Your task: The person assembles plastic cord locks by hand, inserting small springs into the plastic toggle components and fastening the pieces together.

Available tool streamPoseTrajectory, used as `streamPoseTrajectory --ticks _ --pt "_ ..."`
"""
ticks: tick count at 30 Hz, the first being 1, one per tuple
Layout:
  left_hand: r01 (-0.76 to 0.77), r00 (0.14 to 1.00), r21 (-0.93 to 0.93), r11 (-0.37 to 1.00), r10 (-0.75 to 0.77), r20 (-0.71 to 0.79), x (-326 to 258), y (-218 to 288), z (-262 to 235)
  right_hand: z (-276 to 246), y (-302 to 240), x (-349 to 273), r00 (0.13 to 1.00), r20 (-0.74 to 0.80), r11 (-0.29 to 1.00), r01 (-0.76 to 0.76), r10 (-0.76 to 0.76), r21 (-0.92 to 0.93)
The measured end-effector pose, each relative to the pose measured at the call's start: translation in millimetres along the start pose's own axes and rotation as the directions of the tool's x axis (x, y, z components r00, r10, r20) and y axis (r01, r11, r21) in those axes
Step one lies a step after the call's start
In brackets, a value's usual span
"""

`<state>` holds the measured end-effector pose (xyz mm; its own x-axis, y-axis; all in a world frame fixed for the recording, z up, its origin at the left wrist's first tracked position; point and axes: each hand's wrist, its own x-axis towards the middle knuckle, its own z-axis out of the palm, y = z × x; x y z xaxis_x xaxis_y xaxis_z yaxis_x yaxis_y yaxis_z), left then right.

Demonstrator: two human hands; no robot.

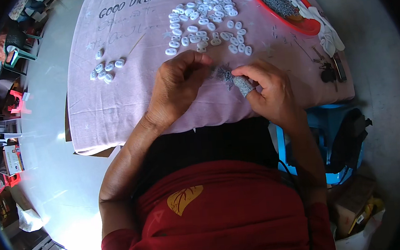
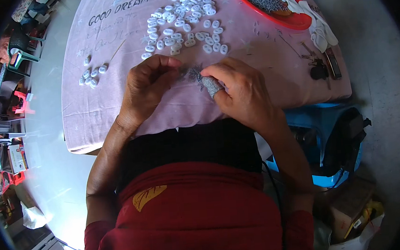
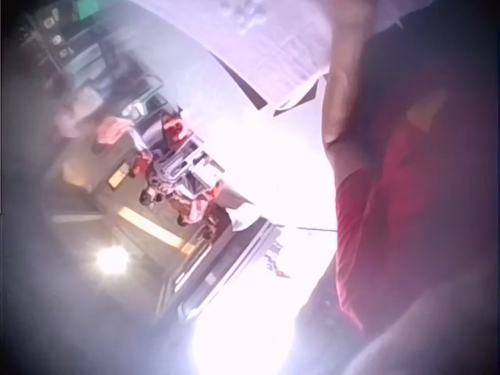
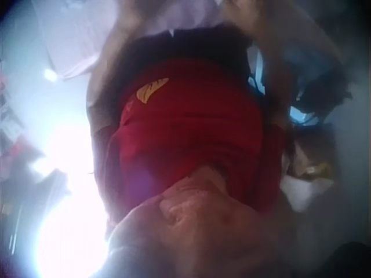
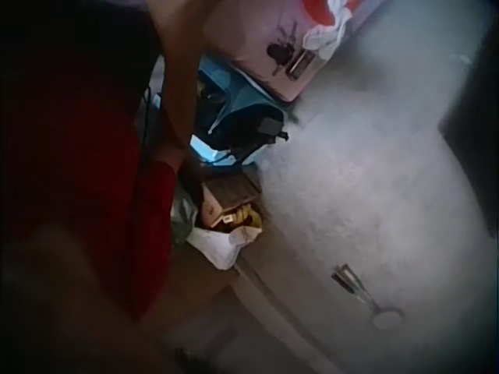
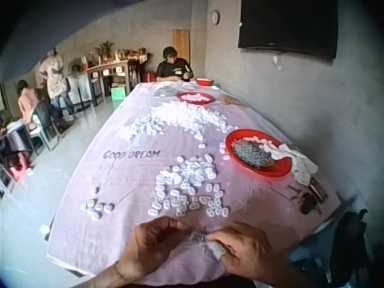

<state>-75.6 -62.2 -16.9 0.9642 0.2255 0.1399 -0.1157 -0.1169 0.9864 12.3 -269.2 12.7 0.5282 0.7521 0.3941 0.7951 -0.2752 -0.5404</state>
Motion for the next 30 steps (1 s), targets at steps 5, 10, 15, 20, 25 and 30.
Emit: streamPoseTrajectory --ticks 5,10,15,20,25,30 --pt "0.047 0.996 -0.149 0.988 -0.036 0.079 0 8 3 9 -9 4 0.999 -0.028 0.994 -0.015 0.018 0.104" --pt "0.065 0.995 -0.231 0.971 -0.046 0.087 0 6 11 15 -5 12 1.000 -0.012 0.989 0.013 -0.012 0.144" --pt "-0.036 0.999 0.013 0.999 0.036 0.040 -1 4 14 11 -3 12 0.997 0.031 0.991 -0.076 0.073 0.110" --pt "-0.012 1.000 -0.077 0.997 0.014 0.024 2 6 18 11 -5 13 1.000 -0.031 0.984 0.008 -0.003 0.177" --pt "0.015 1.000 -0.269 0.963 -0.019 -0.012 4 -1 20 13 -4 13 0.998 0.025 0.974 -0.055 0.050 0.220" --pt "0.058 0.997 -0.314 0.948 -0.069 -0.021 1 -3 21 13 -14 14 0.996 -0.082 0.967 0.003 0.019 0.255"
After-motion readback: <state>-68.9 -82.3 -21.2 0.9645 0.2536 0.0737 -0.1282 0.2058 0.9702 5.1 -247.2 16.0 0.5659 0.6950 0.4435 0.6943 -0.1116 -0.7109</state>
